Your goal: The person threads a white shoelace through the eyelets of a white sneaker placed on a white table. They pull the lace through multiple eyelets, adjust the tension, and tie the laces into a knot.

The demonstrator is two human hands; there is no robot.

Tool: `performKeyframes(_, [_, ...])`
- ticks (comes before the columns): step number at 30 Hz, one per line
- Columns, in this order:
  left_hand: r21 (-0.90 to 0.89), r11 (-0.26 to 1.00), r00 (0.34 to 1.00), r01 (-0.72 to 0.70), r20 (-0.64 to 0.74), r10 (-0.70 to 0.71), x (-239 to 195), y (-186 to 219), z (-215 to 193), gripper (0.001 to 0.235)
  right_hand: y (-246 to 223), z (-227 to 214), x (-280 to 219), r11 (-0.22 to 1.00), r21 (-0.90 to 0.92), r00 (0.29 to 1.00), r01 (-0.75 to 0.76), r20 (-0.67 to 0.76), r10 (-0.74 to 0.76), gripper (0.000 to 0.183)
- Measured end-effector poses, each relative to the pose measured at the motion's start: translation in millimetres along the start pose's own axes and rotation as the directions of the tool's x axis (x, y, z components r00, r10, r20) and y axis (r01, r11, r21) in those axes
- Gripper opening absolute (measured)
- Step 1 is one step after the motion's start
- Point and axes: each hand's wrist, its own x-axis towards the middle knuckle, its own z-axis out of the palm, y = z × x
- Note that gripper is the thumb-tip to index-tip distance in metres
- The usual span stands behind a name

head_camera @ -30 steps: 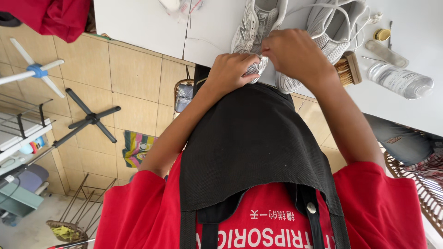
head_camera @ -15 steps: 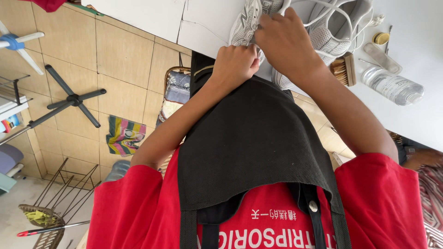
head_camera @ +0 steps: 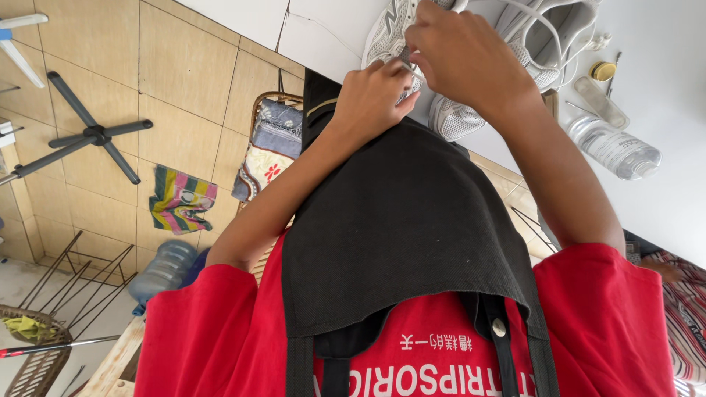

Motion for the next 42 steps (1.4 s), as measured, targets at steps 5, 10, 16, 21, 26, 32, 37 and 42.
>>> performKeyframes(5, [0.099, 0.994, 0.999, -0.037, -0.018, 0.039, 4, -3, 18, 0.022, 7, 12, 2, 0.988, -0.149, 0.998, -0.026, -0.053, 0.018, 0.018])
performKeyframes(10, [0.01, 0.994, 0.988, -0.113, 0.103, 0.112, 8, -3, 4, 0.016, 11, 36, 6, 0.987, 0.034, 0.97, -0.157, -0.183, 0.161, 0.022])
performKeyframes(16, [0.055, 0.944, 0.946, -0.325, 0.007, 0.325, -4, -10, -22, 0.016, 13, 44, 5, 0.977, -0.032, 0.969, -0.212, -0.133, 0.206, 0.036])
performKeyframes(21, [-0.116, 0.984, 0.991, -0.134, -0.035, 0.13, -5, -2, -22, 0.023, 13, 57, 6, 0.964, -0.059, 0.952, -0.258, -0.186, 0.244, 0.035])
performKeyframes(26, [-0.112, 0.993, 0.999, -0.036, -0.006, 0.036, -8, -7, -7, 0.037, 5, 63, 7, 0.947, 0.035, 0.917, -0.32, -0.242, 0.318, 0.03])
performKeyframes(32, [-0.21, 0.977, 0.997, 0.024, 0.071, -0.009, -4, -12, 2, 0.038, 0, 57, 9, 0.917, 0.313, 0.864, -0.247, -0.358, 0.355, 0.02])
performKeyframes(37, [-0.347, 0.937, 0.994, 0.041, 0.11, -0.002, -1, -20, 2, 0.039, -8, 45, 10, 0.801, 0.59, 0.786, -0.095, -0.45, 0.425, 0.034])
performKeyframes(42, [-0.417, 0.908, 0.995, -0.044, 0.062, 0.077, -1, -22, -10, 0.028, -1, 56, 6, 0.81, 0.568, 0.741, -0.147, -0.479, 0.471, 0.03])
